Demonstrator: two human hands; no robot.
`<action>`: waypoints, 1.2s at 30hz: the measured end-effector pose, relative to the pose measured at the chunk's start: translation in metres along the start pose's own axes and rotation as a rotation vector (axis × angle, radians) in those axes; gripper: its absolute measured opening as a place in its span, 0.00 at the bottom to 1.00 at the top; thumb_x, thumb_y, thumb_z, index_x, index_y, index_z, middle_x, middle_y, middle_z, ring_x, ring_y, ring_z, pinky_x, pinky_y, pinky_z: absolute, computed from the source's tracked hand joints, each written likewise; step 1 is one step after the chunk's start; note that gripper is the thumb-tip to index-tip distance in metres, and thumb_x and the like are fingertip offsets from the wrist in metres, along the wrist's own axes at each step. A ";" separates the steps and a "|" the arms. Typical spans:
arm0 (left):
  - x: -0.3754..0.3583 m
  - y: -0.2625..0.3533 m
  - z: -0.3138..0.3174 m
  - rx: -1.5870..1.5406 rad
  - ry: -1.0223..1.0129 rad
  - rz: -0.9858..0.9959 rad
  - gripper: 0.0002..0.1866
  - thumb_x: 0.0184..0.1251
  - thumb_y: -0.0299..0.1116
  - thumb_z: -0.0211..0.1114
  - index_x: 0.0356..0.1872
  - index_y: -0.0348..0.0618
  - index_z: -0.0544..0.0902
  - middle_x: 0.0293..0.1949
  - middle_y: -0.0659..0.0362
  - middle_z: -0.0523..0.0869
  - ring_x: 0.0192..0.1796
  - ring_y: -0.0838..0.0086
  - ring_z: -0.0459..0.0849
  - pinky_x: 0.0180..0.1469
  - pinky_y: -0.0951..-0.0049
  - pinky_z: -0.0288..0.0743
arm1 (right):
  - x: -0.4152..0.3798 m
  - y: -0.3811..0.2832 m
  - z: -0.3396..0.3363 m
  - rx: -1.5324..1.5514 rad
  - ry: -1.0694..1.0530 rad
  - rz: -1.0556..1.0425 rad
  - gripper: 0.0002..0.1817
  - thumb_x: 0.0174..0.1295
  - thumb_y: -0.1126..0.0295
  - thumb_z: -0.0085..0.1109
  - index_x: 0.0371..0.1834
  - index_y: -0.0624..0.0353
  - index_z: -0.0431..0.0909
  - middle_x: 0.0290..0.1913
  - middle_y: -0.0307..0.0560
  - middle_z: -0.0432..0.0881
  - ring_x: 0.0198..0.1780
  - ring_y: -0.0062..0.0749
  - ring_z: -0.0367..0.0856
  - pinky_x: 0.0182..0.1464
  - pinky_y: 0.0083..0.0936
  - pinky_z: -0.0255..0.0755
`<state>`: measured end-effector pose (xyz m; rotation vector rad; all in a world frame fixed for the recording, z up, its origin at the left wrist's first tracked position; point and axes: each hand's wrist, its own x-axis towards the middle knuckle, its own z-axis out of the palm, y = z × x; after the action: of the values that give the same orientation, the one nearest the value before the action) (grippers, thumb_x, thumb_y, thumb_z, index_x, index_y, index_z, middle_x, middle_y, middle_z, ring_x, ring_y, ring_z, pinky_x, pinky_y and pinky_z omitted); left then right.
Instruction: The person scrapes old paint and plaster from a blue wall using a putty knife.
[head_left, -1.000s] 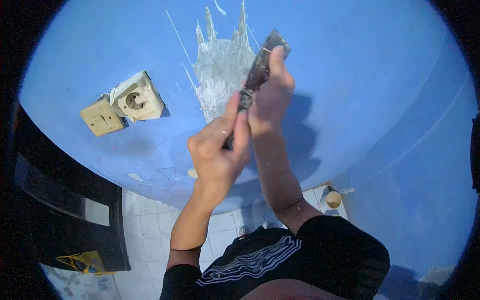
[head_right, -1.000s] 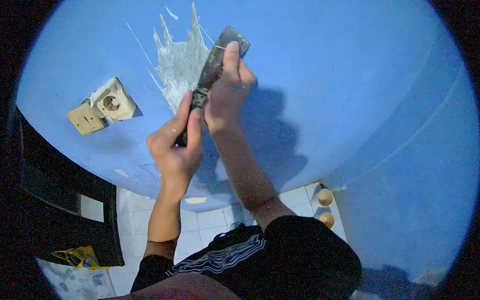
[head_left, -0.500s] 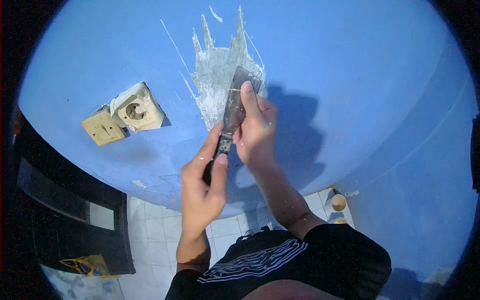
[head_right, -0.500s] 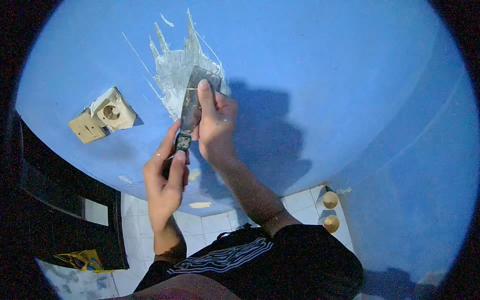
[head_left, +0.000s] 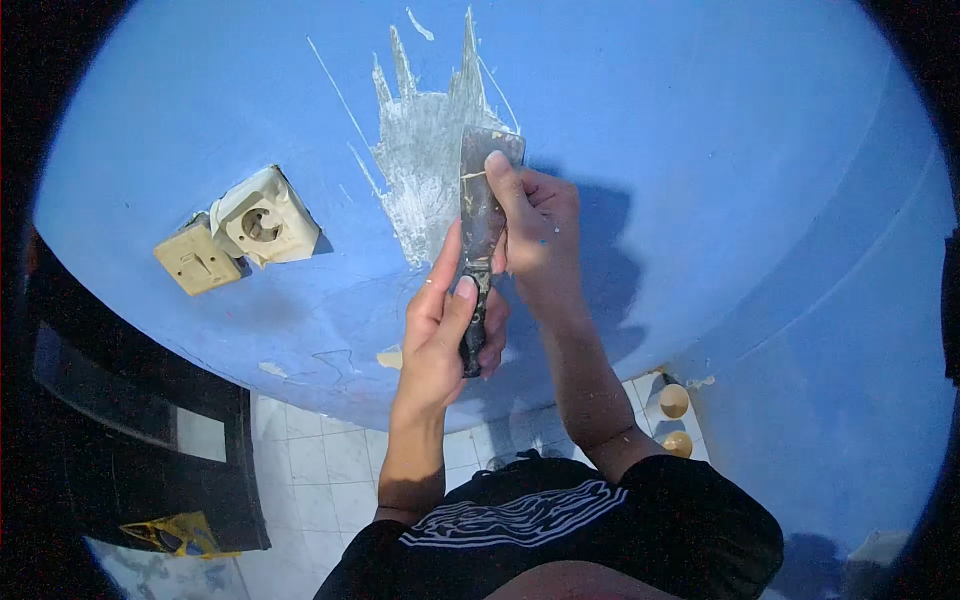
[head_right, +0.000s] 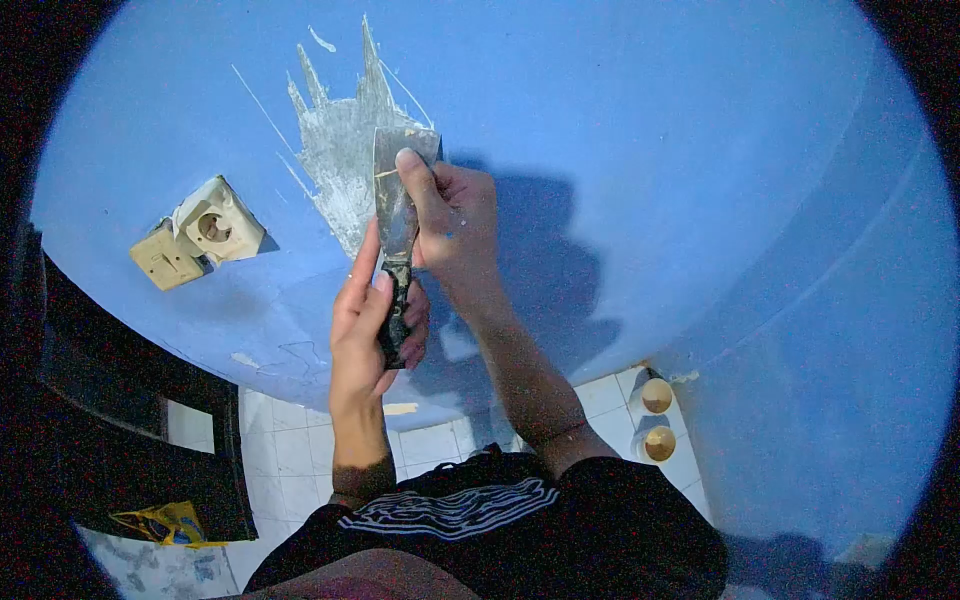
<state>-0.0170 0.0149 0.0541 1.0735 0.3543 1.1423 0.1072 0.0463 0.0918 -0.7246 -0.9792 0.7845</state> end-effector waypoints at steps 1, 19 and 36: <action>-0.001 -0.006 -0.005 0.050 -0.005 0.014 0.32 0.80 0.38 0.52 0.79 0.50 0.53 0.24 0.64 0.71 0.18 0.83 0.67 0.16 0.81 0.64 | 0.000 -0.001 -0.002 -0.002 0.000 0.000 0.26 0.73 0.58 0.56 0.14 0.58 0.75 0.13 0.30 0.71 0.12 0.11 0.64 0.14 0.18 0.52; -0.007 -0.025 0.019 0.231 0.146 0.111 0.29 0.81 0.36 0.49 0.79 0.44 0.54 0.21 0.70 0.68 0.18 0.89 0.63 0.17 0.84 0.61 | 0.003 0.015 -0.003 -0.163 0.079 -0.149 0.27 0.74 0.57 0.54 0.14 0.56 0.72 0.17 0.24 0.69 0.20 0.08 0.60 0.21 0.20 0.51; -0.008 -0.026 0.026 0.231 0.154 0.147 0.31 0.80 0.40 0.51 0.79 0.44 0.54 0.20 0.69 0.65 0.16 0.87 0.63 0.14 0.81 0.59 | -0.003 0.008 -0.003 -0.027 0.039 -0.006 0.25 0.73 0.57 0.56 0.15 0.55 0.74 0.17 0.26 0.69 0.20 0.09 0.61 0.21 0.21 0.52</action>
<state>0.0132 -0.0054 0.0430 1.2318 0.5463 1.3429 0.1071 0.0474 0.0828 -0.7575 -0.9583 0.7509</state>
